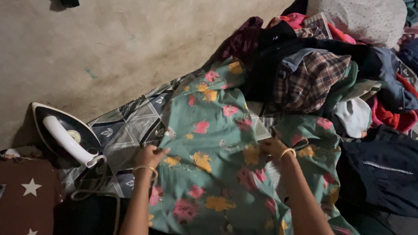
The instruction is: The person irons a dark blue garment and then a green floral dress on a patterned surface. They use a white electric iron, repeatedly smoothing and repositioning the garments to remove wrinkles.
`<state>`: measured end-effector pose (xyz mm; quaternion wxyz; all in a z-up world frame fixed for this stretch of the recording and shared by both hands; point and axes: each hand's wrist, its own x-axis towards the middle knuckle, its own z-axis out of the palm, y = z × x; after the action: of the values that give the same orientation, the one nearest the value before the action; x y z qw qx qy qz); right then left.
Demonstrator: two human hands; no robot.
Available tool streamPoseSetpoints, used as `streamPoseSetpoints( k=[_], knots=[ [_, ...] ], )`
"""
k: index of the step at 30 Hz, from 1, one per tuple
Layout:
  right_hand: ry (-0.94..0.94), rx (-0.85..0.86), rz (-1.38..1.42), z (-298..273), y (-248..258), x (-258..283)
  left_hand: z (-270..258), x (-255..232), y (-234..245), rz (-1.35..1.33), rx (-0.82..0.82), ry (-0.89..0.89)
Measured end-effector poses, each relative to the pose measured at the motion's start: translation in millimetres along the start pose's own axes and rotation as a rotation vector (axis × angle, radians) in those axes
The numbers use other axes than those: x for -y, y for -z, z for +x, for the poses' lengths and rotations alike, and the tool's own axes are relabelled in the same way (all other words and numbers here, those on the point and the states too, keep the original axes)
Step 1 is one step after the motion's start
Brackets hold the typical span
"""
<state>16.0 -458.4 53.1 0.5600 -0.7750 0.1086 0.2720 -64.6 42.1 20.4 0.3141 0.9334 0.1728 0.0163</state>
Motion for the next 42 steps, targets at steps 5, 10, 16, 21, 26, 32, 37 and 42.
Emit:
streamPoseSetpoints(
  k=[5, 10, 16, 21, 26, 32, 37, 42],
  knots=[
    [0.203, -0.078, -0.02, -8.8, 4.2, -0.2, -6.4, 0.8, 1.4, -0.02, 0.051, 0.056],
    [0.146, -0.114, -0.055, -6.8, 4.2, -7.0, -2.1, 9.1, -7.0, 0.062, 0.014, 0.013],
    [0.143, 0.033, -0.569, -54.5, 11.9, -22.1, -20.8, 4.6, 7.1, -0.119, 0.063, -0.023],
    [0.079, 0.112, -0.628, -114.9, -4.2, -28.8, -62.1, 3.6, 22.8, -0.086, 0.501, 0.274],
    [0.232, 0.144, -0.885, -134.7, -12.9, -29.8, -74.0, 15.2, 31.7, -0.304, 0.692, 0.356],
    [0.155, -0.185, -0.775, -149.9, -4.4, -41.3, -76.9, 25.8, 43.3, -0.347, 0.585, 0.284],
    [0.024, -0.394, -0.822, -140.5, -10.3, -48.7, -87.4, 23.6, 18.7, 0.077, 0.202, 0.216],
    [0.298, -0.615, -0.931, -100.6, -56.0, -18.2, -73.9, -34.3, -28.4, 0.302, -0.276, -0.161]
  ],
)
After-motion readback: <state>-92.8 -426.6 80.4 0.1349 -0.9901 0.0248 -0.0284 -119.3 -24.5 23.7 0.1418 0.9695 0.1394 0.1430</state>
